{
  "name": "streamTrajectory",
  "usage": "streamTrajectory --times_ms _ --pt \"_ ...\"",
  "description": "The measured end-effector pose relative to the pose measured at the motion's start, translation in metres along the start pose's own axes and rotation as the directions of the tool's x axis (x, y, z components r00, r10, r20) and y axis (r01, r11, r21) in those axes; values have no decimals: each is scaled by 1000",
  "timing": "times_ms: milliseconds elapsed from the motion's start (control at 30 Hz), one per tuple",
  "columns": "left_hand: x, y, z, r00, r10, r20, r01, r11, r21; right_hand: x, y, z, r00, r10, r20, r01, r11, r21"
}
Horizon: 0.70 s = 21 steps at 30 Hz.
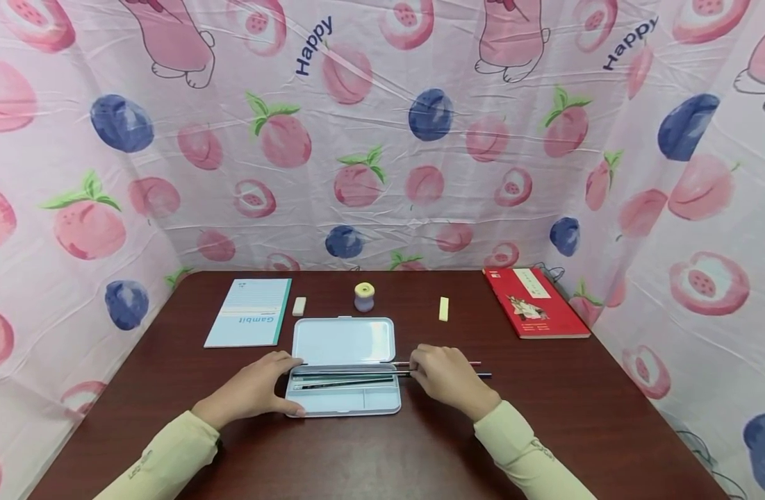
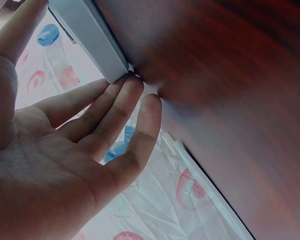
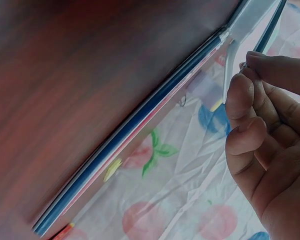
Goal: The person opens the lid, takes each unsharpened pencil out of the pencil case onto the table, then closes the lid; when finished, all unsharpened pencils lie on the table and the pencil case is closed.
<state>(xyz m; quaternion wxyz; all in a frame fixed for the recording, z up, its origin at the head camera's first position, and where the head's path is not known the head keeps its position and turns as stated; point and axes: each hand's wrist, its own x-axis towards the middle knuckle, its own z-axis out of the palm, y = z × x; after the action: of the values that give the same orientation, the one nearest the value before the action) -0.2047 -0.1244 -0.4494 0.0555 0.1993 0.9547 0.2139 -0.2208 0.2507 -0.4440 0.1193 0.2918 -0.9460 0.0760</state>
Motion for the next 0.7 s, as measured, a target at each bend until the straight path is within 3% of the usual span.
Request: streamTrajectory --times_ms 333,700 --pt "-1 -1 1 1000 -3 -2 3 1000 -9 -21 23 -10 997 74 -8 -74 997 19" --pt "-1 0 0 1000 -16 0 16 1000 -5 -46 52 -17 995 92 -40 -91 995 29"
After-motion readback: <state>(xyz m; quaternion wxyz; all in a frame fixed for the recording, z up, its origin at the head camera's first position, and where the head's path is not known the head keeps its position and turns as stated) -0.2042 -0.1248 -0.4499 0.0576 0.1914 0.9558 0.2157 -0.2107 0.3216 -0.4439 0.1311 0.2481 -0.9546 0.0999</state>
